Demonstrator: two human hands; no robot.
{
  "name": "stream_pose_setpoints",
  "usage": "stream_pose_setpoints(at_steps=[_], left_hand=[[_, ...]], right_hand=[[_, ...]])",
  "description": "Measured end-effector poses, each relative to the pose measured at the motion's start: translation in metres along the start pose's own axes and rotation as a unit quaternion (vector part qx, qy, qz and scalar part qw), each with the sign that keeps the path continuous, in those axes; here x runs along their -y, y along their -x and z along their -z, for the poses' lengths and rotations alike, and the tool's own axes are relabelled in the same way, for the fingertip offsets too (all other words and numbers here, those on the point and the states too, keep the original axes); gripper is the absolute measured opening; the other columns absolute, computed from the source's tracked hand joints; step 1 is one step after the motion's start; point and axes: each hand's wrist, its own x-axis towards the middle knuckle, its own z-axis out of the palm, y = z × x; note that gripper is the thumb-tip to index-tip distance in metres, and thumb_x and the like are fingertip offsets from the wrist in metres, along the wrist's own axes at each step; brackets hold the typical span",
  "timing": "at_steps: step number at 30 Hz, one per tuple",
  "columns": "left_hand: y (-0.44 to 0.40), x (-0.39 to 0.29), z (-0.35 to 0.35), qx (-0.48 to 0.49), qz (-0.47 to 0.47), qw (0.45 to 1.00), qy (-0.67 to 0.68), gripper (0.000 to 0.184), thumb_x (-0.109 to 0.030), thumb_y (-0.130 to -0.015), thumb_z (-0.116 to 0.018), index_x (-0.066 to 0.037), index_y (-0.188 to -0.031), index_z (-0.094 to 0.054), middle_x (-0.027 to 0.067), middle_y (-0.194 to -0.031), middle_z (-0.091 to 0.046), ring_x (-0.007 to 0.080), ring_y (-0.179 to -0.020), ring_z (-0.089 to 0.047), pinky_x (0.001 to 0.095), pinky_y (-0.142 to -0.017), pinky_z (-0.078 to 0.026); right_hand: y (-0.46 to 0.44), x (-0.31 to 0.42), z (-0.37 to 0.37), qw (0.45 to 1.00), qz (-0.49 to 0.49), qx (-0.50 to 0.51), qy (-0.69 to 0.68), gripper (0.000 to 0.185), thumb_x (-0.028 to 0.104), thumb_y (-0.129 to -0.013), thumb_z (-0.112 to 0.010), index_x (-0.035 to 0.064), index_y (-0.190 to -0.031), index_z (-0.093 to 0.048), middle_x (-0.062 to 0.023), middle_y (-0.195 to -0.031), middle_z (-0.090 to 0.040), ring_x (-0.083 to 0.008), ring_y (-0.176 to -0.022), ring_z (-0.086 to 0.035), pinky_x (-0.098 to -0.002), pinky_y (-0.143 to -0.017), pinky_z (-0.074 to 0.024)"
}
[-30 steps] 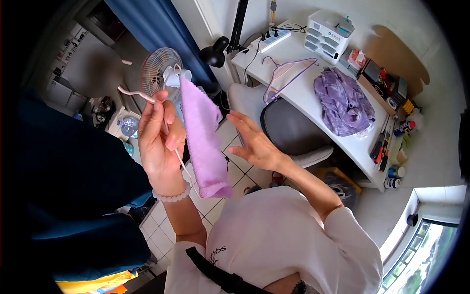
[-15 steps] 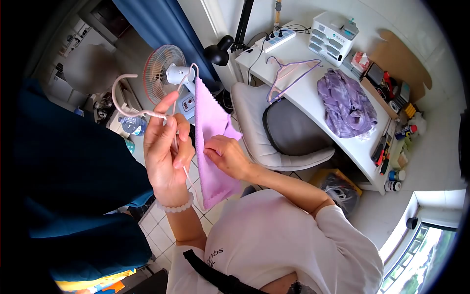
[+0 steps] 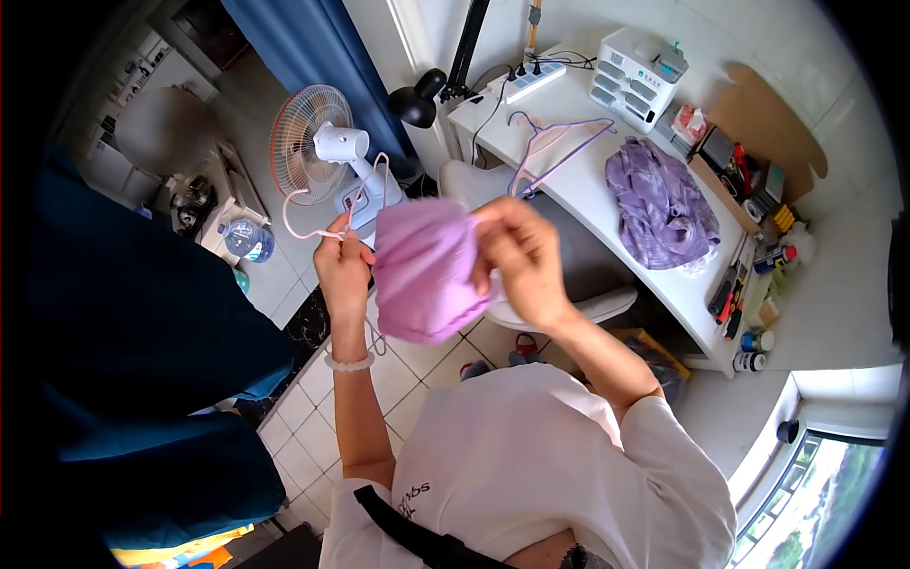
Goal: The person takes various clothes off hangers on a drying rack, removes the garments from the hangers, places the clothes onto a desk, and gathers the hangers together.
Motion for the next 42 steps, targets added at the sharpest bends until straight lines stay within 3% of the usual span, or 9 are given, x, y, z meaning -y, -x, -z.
stream_pose_setpoints(at_steps=[12, 20, 24, 34, 36, 38, 40, 41, 42], left_hand=[[-0.003, 0.011, 0.001, -0.008, 0.048, 0.991, 0.128, 0.031, -0.003, -0.09, -0.042, 0.001, -0.119, -0.053, 0.0034, -0.06, -0.05, 0.0036, -0.038, -0.031, 0.0182, -0.033, -0.018], [0.001, -0.006, -0.046, 0.084, 0.06, 0.968, 0.231, 0.029, -0.007, -0.093, -0.043, 0.001, -0.118, -0.054, 0.003, -0.061, -0.05, 0.0028, -0.035, -0.026, 0.0181, -0.032, -0.016], [-0.001, -0.01, -0.075, 0.12, 0.082, 0.959, 0.243, 0.028, -0.011, -0.094, -0.044, 0.001, -0.117, -0.055, 0.0028, -0.06, -0.05, 0.0031, -0.034, -0.026, 0.0178, -0.032, -0.016], [-0.013, -0.008, -0.119, 0.122, 0.138, 0.938, 0.294, 0.034, -0.026, -0.094, -0.044, 0.0, -0.112, -0.057, 0.0062, -0.059, -0.051, 0.0056, -0.032, -0.028, 0.0186, -0.031, -0.018], [-0.016, -0.009, -0.125, 0.131, 0.146, 0.927, 0.319, 0.036, -0.025, -0.096, -0.038, 0.0, -0.114, -0.056, 0.0077, -0.061, -0.052, 0.0063, -0.033, -0.029, 0.0184, -0.032, -0.02], [-0.023, -0.005, -0.131, 0.126, 0.156, 0.919, 0.339, 0.037, -0.024, -0.097, -0.035, 0.001, -0.114, -0.056, 0.0089, -0.064, -0.053, 0.0072, -0.033, -0.03, 0.0191, -0.033, -0.022], [-0.029, -0.003, -0.141, 0.122, 0.16, 0.908, 0.367, 0.036, -0.025, -0.097, -0.036, 0.0, -0.114, -0.055, 0.01, -0.066, -0.055, 0.0078, -0.034, -0.032, 0.0193, -0.034, -0.022], [-0.032, -0.001, -0.149, 0.119, 0.163, 0.908, 0.367, 0.036, -0.025, -0.097, -0.036, 0.0, -0.114, -0.055, 0.01, -0.066, -0.055, 0.0078, -0.034, -0.032, 0.0193, -0.034, -0.022], [-0.036, 0.001, -0.158, 0.105, 0.174, 0.905, 0.373, 0.035, -0.026, -0.097, -0.037, -0.001, -0.114, -0.055, 0.0105, -0.068, -0.056, 0.0081, -0.035, -0.032, 0.0194, -0.034, -0.022]], right_hand=[[0.005, 0.173, 0.138, 0.928, 0.324, -0.159, 0.087, 0.028, 0.02, -0.096, -0.037, -0.0058, -0.097, -0.047, -0.019, -0.077, -0.06, -0.0212, -0.053, -0.058, -0.0289, -0.045, -0.0492], [0.009, 0.242, 0.206, 0.879, 0.369, -0.206, 0.22, 0.024, 0.011, -0.094, -0.032, -0.0058, -0.095, -0.049, -0.0176, -0.071, -0.058, -0.0225, -0.057, -0.056, -0.0318, -0.053, -0.0465], [-0.013, 0.238, 0.232, 0.812, 0.316, -0.359, 0.336, 0.018, 0.007, -0.093, -0.036, -0.0022, -0.092, -0.052, -0.013, -0.068, -0.059, -0.0222, -0.057, -0.062, -0.0286, -0.056, -0.0515], [-0.038, 0.033, 0.406, 0.852, 0.025, -0.312, 0.421, 0.012, 0.01, -0.088, -0.047, 0.0006, -0.086, -0.054, -0.01, -0.071, -0.059, -0.0168, -0.056, -0.061, -0.0291, -0.053, -0.0463], [-0.019, -0.025, 0.459, 0.701, -0.18, -0.157, 0.672, 0.028, 0.014, -0.084, -0.053, 0.0028, -0.11, -0.053, -0.0207, -0.087, -0.063, -0.0339, -0.08, -0.063, -0.039, -0.072, -0.0494], [-0.002, -0.052, 0.447, 0.694, -0.135, -0.056, 0.705, 0.061, 0.015, -0.078, -0.061, 0.0069, -0.133, -0.035, -0.0216, -0.128, -0.045, -0.0348, -0.119, -0.045, -0.0386, -0.097, -0.0378], [-0.017, -0.046, 0.363, 0.653, -0.144, -0.139, 0.73, 0.061, 0.015, -0.081, -0.061, 0.0078, -0.135, -0.034, -0.0215, -0.129, -0.045, -0.037, -0.113, -0.049, -0.0402, -0.094, -0.0407], [-0.031, -0.034, 0.313, 0.704, -0.23, -0.155, 0.653, 0.056, 0.016, -0.082, -0.061, 0.0074, -0.132, -0.038, -0.0214, -0.126, -0.048, -0.0369, -0.107, -0.054, -0.0405, -0.09, -0.0441], [-0.023, -0.042, 0.288, 0.731, -0.058, -0.096, 0.673, 0.05, 0.016, -0.082, -0.061, 0.0057, -0.128, -0.043, -0.0204, -0.123, -0.051, -0.0361, -0.099, -0.058, -0.0399, -0.085, -0.047]])
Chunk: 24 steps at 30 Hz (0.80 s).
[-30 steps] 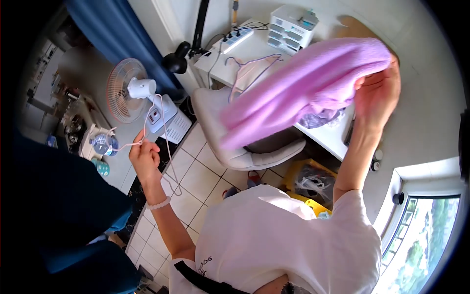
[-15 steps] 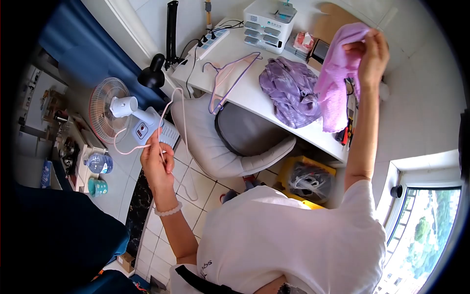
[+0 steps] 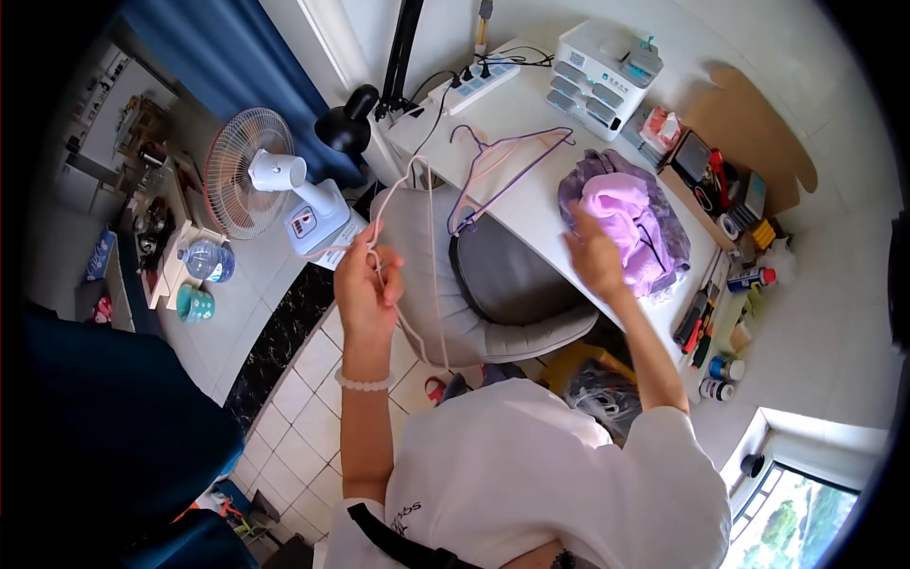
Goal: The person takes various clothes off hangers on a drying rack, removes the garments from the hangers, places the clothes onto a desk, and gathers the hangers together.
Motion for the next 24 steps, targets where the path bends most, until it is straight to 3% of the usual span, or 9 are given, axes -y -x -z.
stream_pose_setpoints(at_steps=[5, 8, 9, 12, 14, 15, 17, 20, 24], left_hand=[[-0.026, 0.025, -0.022, -0.002, 0.017, 0.999, 0.036, 0.033, -0.029, -0.097, -0.039, -0.002, -0.112, -0.053, 0.0107, -0.07, -0.057, 0.0086, -0.036, -0.035, 0.0194, -0.034, -0.023], [-0.036, 0.031, -0.03, 0.073, 0.041, 0.996, 0.031, 0.033, -0.029, -0.097, -0.039, -0.001, -0.111, -0.053, 0.0098, -0.07, -0.057, 0.0084, -0.036, -0.036, 0.0197, -0.034, -0.024], [-0.04, 0.033, -0.031, 0.087, 0.058, 0.994, 0.04, 0.033, -0.028, -0.098, -0.039, 0.0, -0.11, -0.052, 0.0093, -0.069, -0.057, 0.0084, -0.035, -0.036, 0.0201, -0.034, -0.024], [-0.057, 0.036, -0.03, 0.155, 0.107, 0.982, -0.009, 0.033, -0.027, -0.098, -0.038, 0.0, -0.111, -0.052, 0.0092, -0.069, -0.057, 0.0084, -0.035, -0.037, 0.0203, -0.034, -0.025], [-0.067, 0.042, -0.032, 0.152, 0.119, 0.981, -0.016, 0.033, -0.027, -0.098, -0.038, 0.0, -0.111, -0.051, 0.0095, -0.069, -0.057, 0.0085, -0.036, -0.038, 0.0203, -0.034, -0.025], [-0.07, 0.046, -0.034, 0.152, 0.134, 0.979, -0.024, 0.033, -0.027, -0.098, -0.038, 0.0, -0.112, -0.051, 0.0097, -0.069, -0.058, 0.0086, -0.036, -0.038, 0.0202, -0.034, -0.025], [-0.076, 0.052, -0.034, 0.139, 0.134, 0.981, -0.016, 0.033, -0.027, -0.098, -0.038, 0.0, -0.114, -0.049, 0.0103, -0.071, -0.058, 0.009, -0.037, -0.039, 0.0202, -0.034, -0.026], [-0.077, 0.053, -0.039, 0.084, 0.109, 0.99, 0.009, 0.034, -0.028, -0.098, -0.038, -0.001, -0.118, -0.046, 0.0116, -0.075, -0.06, 0.0103, -0.039, -0.042, 0.0204, -0.035, -0.03], [-0.08, 0.051, -0.038, 0.011, 0.05, 0.998, 0.033, 0.034, -0.028, -0.098, -0.038, -0.002, -0.119, -0.044, 0.0137, -0.081, -0.061, 0.0142, -0.046, -0.053, 0.0216, -0.04, -0.043]], right_hand=[[0.046, 0.124, 0.016, 0.963, 0.218, 0.078, -0.137, 0.047, 0.015, -0.081, -0.061, 0.0032, -0.125, -0.047, -0.0199, -0.12, -0.053, -0.0383, -0.105, -0.053, -0.0401, -0.082, -0.0483], [0.046, 0.126, 0.004, 0.97, 0.158, 0.075, -0.166, 0.046, 0.017, -0.08, -0.063, -0.0018, -0.119, -0.048, -0.0203, -0.109, -0.058, -0.0324, -0.083, -0.061, -0.0384, -0.07, -0.051], [0.042, 0.112, -0.012, 0.959, 0.047, 0.101, -0.262, 0.045, 0.018, -0.081, -0.063, -0.0022, -0.119, -0.048, -0.0202, -0.106, -0.059, -0.0296, -0.073, -0.06, -0.0368, -0.065, -0.0503], [0.021, 0.097, -0.013, 0.884, -0.118, 0.151, -0.425, 0.039, 0.018, -0.083, -0.061, -0.0029, -0.115, -0.05, -0.0182, -0.095, -0.062, -0.0224, -0.052, -0.056, -0.0313, -0.054, -0.0467], [0.012, 0.084, -0.022, 0.748, -0.201, 0.306, -0.554, 0.035, 0.016, -0.083, -0.062, -0.002, -0.111, -0.051, -0.0164, -0.09, -0.062, -0.0235, -0.053, -0.057, -0.0288, -0.053, -0.0463], [0.012, 0.083, -0.028, 0.747, -0.201, 0.307, -0.555, 0.035, 0.016, -0.083, -0.062, -0.002, -0.111, -0.051, -0.0164, -0.09, -0.062, -0.0235, -0.053, -0.057, -0.0288, -0.053, -0.0463], [0.012, 0.089, -0.037, 0.957, -0.028, 0.146, -0.25, 0.035, 0.012, -0.079, -0.063, 0.0008, -0.11, -0.052, -0.015, -0.1, -0.06, -0.023, -0.06, -0.06, -0.0301, -0.052, -0.0476], [0.013, 0.11, -0.019, 0.988, 0.089, 0.042, -0.118, 0.042, 0.009, -0.073, -0.065, 0.0024, -0.112, -0.051, -0.0166, -0.115, -0.053, -0.0267, -0.08, -0.061, -0.0352, -0.065, -0.0512], [0.031, 0.123, -0.003, 0.948, 0.272, 0.111, -0.121, 0.049, 0.009, -0.068, -0.066, 0.0021, -0.114, -0.05, -0.0176, -0.124, -0.047, -0.0312, -0.1, -0.054, -0.0397, -0.082, -0.0486]])
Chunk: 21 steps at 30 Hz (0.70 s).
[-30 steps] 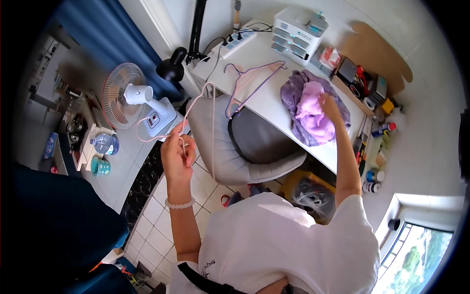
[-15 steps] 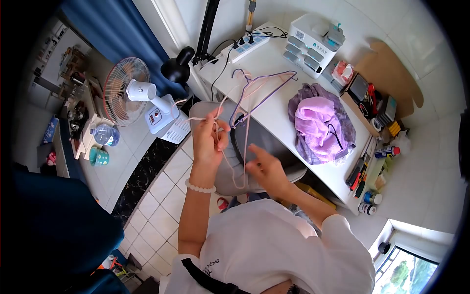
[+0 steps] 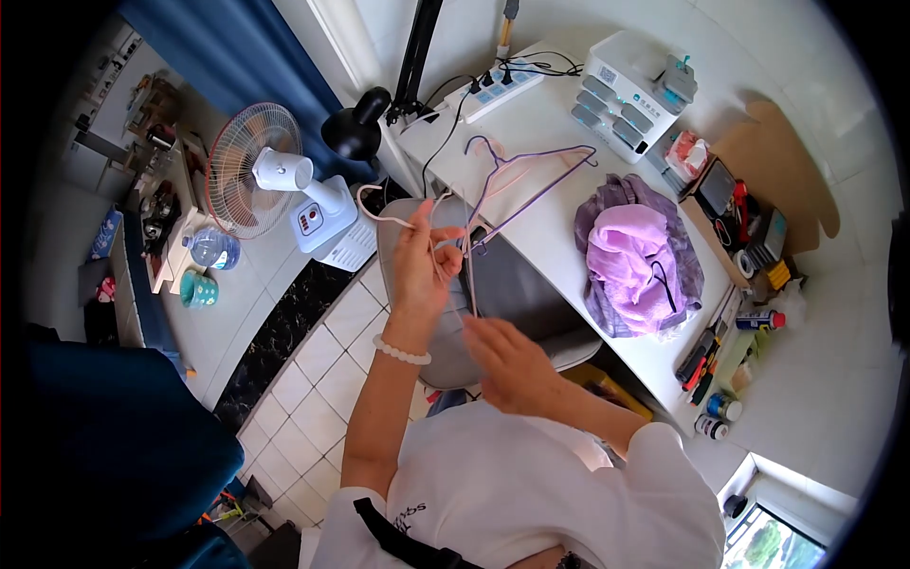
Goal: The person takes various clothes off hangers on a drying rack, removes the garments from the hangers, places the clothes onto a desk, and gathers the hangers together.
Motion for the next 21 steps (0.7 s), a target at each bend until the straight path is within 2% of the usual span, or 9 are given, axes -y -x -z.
stream_pose_setpoints(at_steps=[1, 2, 3, 7, 9, 12, 17, 21], left_hand=[[-0.001, -0.001, 0.0, -0.001, 0.001, 1.0, 0.0, 0.034, -0.028, -0.098, -0.038, -0.002, -0.119, -0.044, 0.0137, -0.081, -0.061, 0.0142, -0.046, -0.053, 0.0216, -0.04, -0.043], [-0.002, -0.002, 0.0, -0.017, 0.001, 1.0, 0.008, 0.033, -0.028, -0.098, -0.038, -0.001, -0.116, -0.044, 0.0141, -0.082, -0.061, 0.0162, -0.052, -0.057, 0.0233, -0.044, -0.047], [-0.003, -0.003, 0.0, -0.032, 0.002, 0.999, 0.016, 0.031, -0.027, -0.098, -0.037, -0.001, -0.113, -0.045, 0.0145, -0.082, -0.06, 0.0182, -0.057, -0.061, 0.0249, -0.049, -0.052], [-0.008, 0.002, -0.008, -0.049, 0.012, 0.998, 0.022, 0.03, -0.026, -0.098, -0.038, 0.001, -0.108, -0.046, 0.016, -0.086, -0.061, 0.0221, -0.068, -0.065, 0.0282, -0.057, -0.056], [-0.011, 0.003, -0.01, -0.07, 0.019, 0.997, 0.027, 0.029, -0.024, -0.097, -0.038, 0.003, -0.105, -0.047, 0.018, -0.091, -0.062, 0.0245, -0.074, -0.066, 0.0306, -0.063, -0.057], [-0.017, 0.004, -0.009, -0.076, 0.009, 0.997, 0.003, 0.031, -0.024, -0.096, -0.042, 0.004, -0.104, -0.05, 0.0201, -0.098, -0.063, 0.0258, -0.08, -0.066, 0.0315, -0.065, -0.057], [-0.015, 0.008, -0.021, -0.069, 0.009, 0.997, -0.024, 0.032, -0.026, -0.095, -0.045, 0.005, -0.101, -0.05, 0.0207, -0.097, -0.062, 0.0255, -0.078, -0.066, 0.0309, -0.065, -0.057], [-0.017, 0.009, -0.021, -0.072, 0.004, 0.997, -0.038, 0.034, -0.028, -0.094, -0.047, 0.005, -0.099, -0.05, 0.0221, -0.095, -0.063, 0.0242, -0.071, -0.067, 0.0295, -0.06, -0.057]], right_hand=[[0.004, 0.006, 0.001, 1.0, -0.003, 0.008, -0.023, 0.05, 0.01, -0.068, -0.068, 0.0017, -0.114, -0.05, -0.0178, -0.123, -0.047, -0.0331, -0.105, -0.051, -0.0396, -0.087, -0.046], [0.006, 0.008, 0.001, 0.999, -0.006, 0.015, -0.045, 0.051, 0.011, -0.067, -0.069, 0.0012, -0.114, -0.05, -0.018, -0.122, -0.048, -0.035, -0.109, -0.048, -0.0395, -0.092, -0.0434], [0.009, 0.0, -0.008, 0.999, -0.005, -0.035, -0.012, 0.051, 0.014, -0.067, -0.071, 0.0011, -0.112, -0.052, -0.0176, -0.116, -0.052, -0.0335, -0.104, -0.052, -0.0402, -0.087, -0.046], [0.007, -0.036, -0.013, 0.994, -0.044, -0.098, -0.026, 0.048, 0.018, -0.07, -0.07, 0.0015, -0.111, -0.053, -0.0152, -0.107, -0.059, -0.0318, -0.094, -0.058, -0.0413, -0.082, -0.0487], [0.001, -0.036, 0.007, 0.994, -0.032, -0.082, -0.057, 0.048, 0.019, -0.071, -0.07, 0.0013, -0.113, -0.052, -0.0148, -0.109, -0.058, -0.032, -0.095, -0.058, -0.0409, -0.082, -0.0486], [0.006, -0.036, 0.012, 0.994, -0.02, -0.041, -0.098, 0.053, 0.023, -0.074, -0.069, 0.0004, -0.117, -0.05, -0.0153, -0.113, -0.057, -0.0328, -0.097, -0.057, -0.04, -0.082, -0.0485], [0.001, -0.042, 0.013, 0.99, 0.004, -0.144, 0.006, 0.054, 0.022, -0.075, -0.069, -0.0001, -0.119, -0.047, -0.0189, -0.11, -0.056, -0.0329, -0.094, -0.058, -0.0382, -0.076, -0.0499], [-0.002, -0.058, 0.01, 0.972, -0.036, -0.221, -0.066, 0.044, 0.02, -0.078, -0.068, -0.001, -0.111, -0.049, -0.019, -0.105, -0.057, -0.032, -0.087, -0.061, -0.0347, -0.07, -0.0495]])
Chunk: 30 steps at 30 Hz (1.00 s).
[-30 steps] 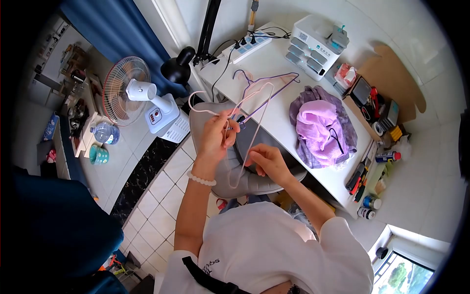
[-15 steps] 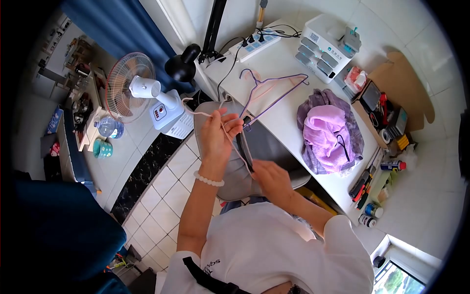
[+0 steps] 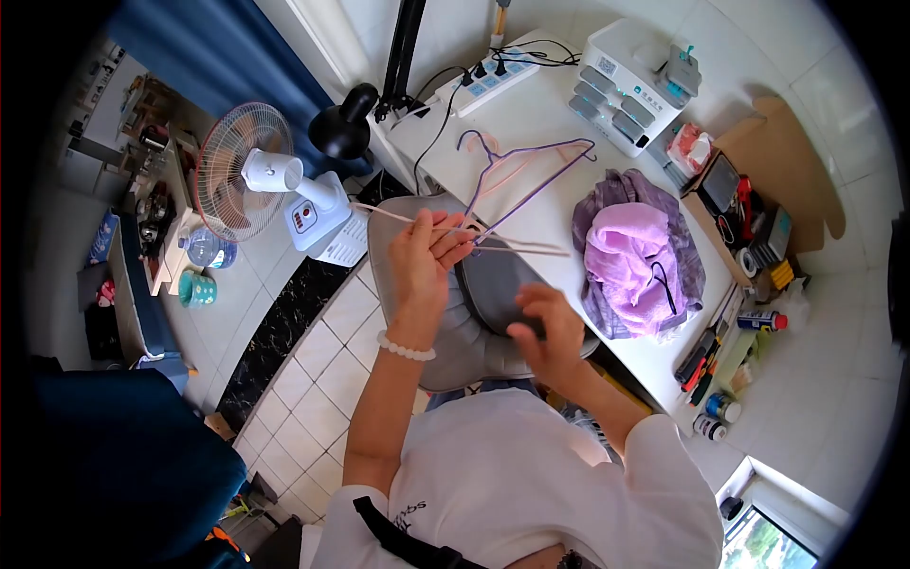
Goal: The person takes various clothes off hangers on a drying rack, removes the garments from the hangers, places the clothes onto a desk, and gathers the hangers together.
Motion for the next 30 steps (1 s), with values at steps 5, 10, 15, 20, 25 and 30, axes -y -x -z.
stream_pose_setpoints(at_steps=[5, 10, 15, 20, 25, 30], left_hand=[[0.001, -0.008, 0.001, 0.014, 0.014, 0.996, -0.084, 0.031, -0.028, -0.093, -0.049, 0.003, -0.091, -0.054, 0.0197, -0.086, -0.066, 0.0209, -0.063, -0.066, 0.0256, -0.053, -0.054], [-0.002, -0.009, -0.001, 0.061, 0.046, 0.987, -0.139, 0.031, -0.028, -0.092, -0.05, 0.001, -0.083, -0.056, 0.018, -0.073, -0.066, 0.0187, -0.052, -0.064, 0.023, -0.044, -0.051], [-0.011, -0.011, -0.002, 0.075, 0.103, 0.979, -0.162, 0.031, -0.029, -0.092, -0.05, 0.0, -0.079, -0.053, 0.0177, -0.066, -0.065, 0.0155, -0.041, -0.057, 0.0218, -0.037, -0.045], [-0.023, -0.006, 0.001, 0.071, 0.12, 0.976, -0.167, 0.032, -0.03, -0.091, -0.051, -0.001, -0.078, -0.053, 0.0172, -0.066, -0.065, 0.0141, -0.039, -0.054, 0.0211, -0.036, -0.042], [-0.031, -0.006, -0.006, 0.08, 0.156, 0.961, -0.213, 0.034, -0.034, -0.091, -0.05, -0.001, -0.084, -0.054, 0.016, -0.065, -0.064, 0.0127, -0.037, -0.052, 0.0205, -0.034, -0.037], [-0.032, -0.01, -0.002, 0.13, 0.107, 0.953, -0.253, 0.046, -0.04, -0.093, -0.045, 0.001, -0.111, -0.051, 0.0146, -0.068, -0.064, 0.011, -0.039, -0.051, 0.0185, -0.036, -0.035]], right_hand=[[-0.023, -0.016, 0.009, 0.974, -0.215, -0.045, -0.062, 0.05, 0.024, -0.086, -0.061, -0.0024, -0.123, -0.041, -0.0186, -0.111, -0.056, -0.0248, -0.087, -0.061, -0.0316, -0.071, -0.0496], [-0.041, -0.036, 0.011, 0.929, -0.251, -0.103, -0.251, 0.05, 0.03, -0.092, -0.053, -0.0002, -0.128, -0.039, -0.0167, -0.114, -0.056, -0.0187, -0.086, -0.061, -0.028, -0.072, -0.0482], [-0.037, -0.065, -0.008, 0.956, -0.29, 0.035, 0.007, 0.036, 0.027, -0.093, -0.051, -0.0027, -0.114, -0.05, -0.0109, -0.086, -0.062, -0.0152, -0.06, -0.055, -0.0274, -0.055, -0.0436], [-0.023, -0.039, -0.034, 0.844, -0.4, 0.107, -0.341, 0.02, 0.017, -0.094, -0.047, -0.0008, -0.102, -0.051, -0.0043, -0.072, -0.058, -0.0076, -0.056, -0.053, -0.0227, -0.052, -0.0434], [-0.023, -0.049, -0.058, 0.858, -0.408, 0.0, -0.311, 0.014, 0.013, -0.095, -0.042, 0.0007, -0.091, -0.045, -0.0081, -0.068, -0.057, -0.0095, -0.052, -0.055, -0.0212, -0.046, -0.0445], [-0.05, -0.094, -0.064, 0.829, -0.442, -0.068, -0.335, 0.021, 0.02, -0.097, -0.037, 0.0028, -0.086, -0.04, -0.0141, -0.068, -0.058, -0.0156, -0.046, -0.056, -0.0257, -0.04, -0.047]])
